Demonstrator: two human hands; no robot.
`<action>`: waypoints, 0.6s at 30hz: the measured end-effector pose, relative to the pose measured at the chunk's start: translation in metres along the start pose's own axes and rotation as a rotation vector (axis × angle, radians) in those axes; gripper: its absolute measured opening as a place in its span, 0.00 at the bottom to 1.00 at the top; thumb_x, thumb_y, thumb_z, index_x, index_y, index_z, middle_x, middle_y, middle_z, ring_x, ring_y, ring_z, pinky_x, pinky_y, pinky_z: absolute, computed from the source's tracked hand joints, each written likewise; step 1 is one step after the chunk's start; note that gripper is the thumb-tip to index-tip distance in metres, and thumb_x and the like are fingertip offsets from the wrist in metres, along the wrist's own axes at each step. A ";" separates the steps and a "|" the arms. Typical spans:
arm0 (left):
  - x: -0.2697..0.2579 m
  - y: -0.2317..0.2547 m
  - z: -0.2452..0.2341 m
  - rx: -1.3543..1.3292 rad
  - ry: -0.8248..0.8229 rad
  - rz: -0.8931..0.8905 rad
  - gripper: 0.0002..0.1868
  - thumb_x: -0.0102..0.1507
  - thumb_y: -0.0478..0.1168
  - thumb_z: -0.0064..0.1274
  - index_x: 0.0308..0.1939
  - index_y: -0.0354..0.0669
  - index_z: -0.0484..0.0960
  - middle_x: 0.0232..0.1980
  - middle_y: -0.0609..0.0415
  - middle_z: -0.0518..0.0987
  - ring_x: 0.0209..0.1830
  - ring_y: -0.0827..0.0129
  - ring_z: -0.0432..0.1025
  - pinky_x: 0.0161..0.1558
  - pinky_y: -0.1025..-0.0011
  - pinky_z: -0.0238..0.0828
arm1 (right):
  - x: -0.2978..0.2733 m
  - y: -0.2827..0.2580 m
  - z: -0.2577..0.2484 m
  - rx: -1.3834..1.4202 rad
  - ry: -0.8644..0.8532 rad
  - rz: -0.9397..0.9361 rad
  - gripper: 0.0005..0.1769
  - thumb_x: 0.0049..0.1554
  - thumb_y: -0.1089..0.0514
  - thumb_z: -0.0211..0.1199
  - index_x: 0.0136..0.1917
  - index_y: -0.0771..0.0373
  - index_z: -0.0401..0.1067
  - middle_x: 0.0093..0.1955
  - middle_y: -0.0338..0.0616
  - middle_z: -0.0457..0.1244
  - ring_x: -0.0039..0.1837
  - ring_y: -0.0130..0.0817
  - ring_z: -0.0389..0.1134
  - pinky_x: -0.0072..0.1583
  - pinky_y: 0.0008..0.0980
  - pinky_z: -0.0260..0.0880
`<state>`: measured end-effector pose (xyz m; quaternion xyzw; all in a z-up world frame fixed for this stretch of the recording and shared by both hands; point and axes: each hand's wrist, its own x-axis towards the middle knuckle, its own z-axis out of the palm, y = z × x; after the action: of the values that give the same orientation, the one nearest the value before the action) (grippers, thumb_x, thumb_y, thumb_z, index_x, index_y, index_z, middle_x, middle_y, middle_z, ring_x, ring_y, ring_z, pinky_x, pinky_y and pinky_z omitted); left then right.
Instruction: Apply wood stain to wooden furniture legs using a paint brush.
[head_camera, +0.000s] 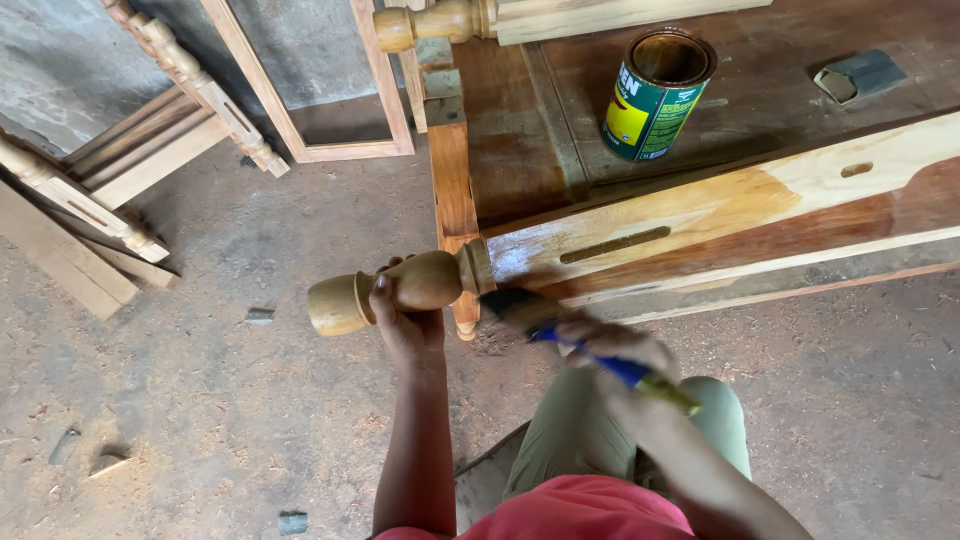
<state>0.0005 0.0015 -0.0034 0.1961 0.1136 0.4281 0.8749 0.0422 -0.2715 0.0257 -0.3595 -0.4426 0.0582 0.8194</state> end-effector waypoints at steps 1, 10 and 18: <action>0.000 0.000 -0.001 0.000 0.001 0.001 0.26 0.57 0.49 0.64 0.55 0.42 0.77 0.55 0.51 0.78 0.60 0.59 0.72 0.65 0.51 0.72 | 0.002 -0.010 -0.010 0.001 0.000 0.001 0.08 0.67 0.64 0.55 0.58 0.62 0.72 0.57 0.55 0.72 0.64 0.48 0.74 0.78 0.53 0.69; 0.003 -0.003 -0.006 -0.044 -0.008 0.012 0.25 0.58 0.48 0.66 0.54 0.42 0.77 0.55 0.51 0.78 0.61 0.60 0.72 0.67 0.53 0.70 | 0.014 -0.099 -0.108 -0.924 0.196 0.020 0.07 0.67 0.69 0.65 0.57 0.67 0.69 0.51 0.55 0.71 0.53 0.36 0.76 0.53 0.30 0.82; -0.001 -0.001 0.000 0.014 -0.019 0.016 0.30 0.55 0.49 0.68 0.56 0.40 0.77 0.54 0.49 0.78 0.60 0.57 0.73 0.67 0.51 0.71 | 0.008 -0.051 -0.060 -0.908 0.008 -0.108 0.12 0.66 0.72 0.59 0.57 0.57 0.68 0.60 0.61 0.68 0.61 0.45 0.75 0.50 0.28 0.80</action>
<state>0.0006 0.0005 -0.0035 0.2069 0.1067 0.4322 0.8712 0.0815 -0.3373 0.0427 -0.6590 -0.4383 -0.1858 0.5823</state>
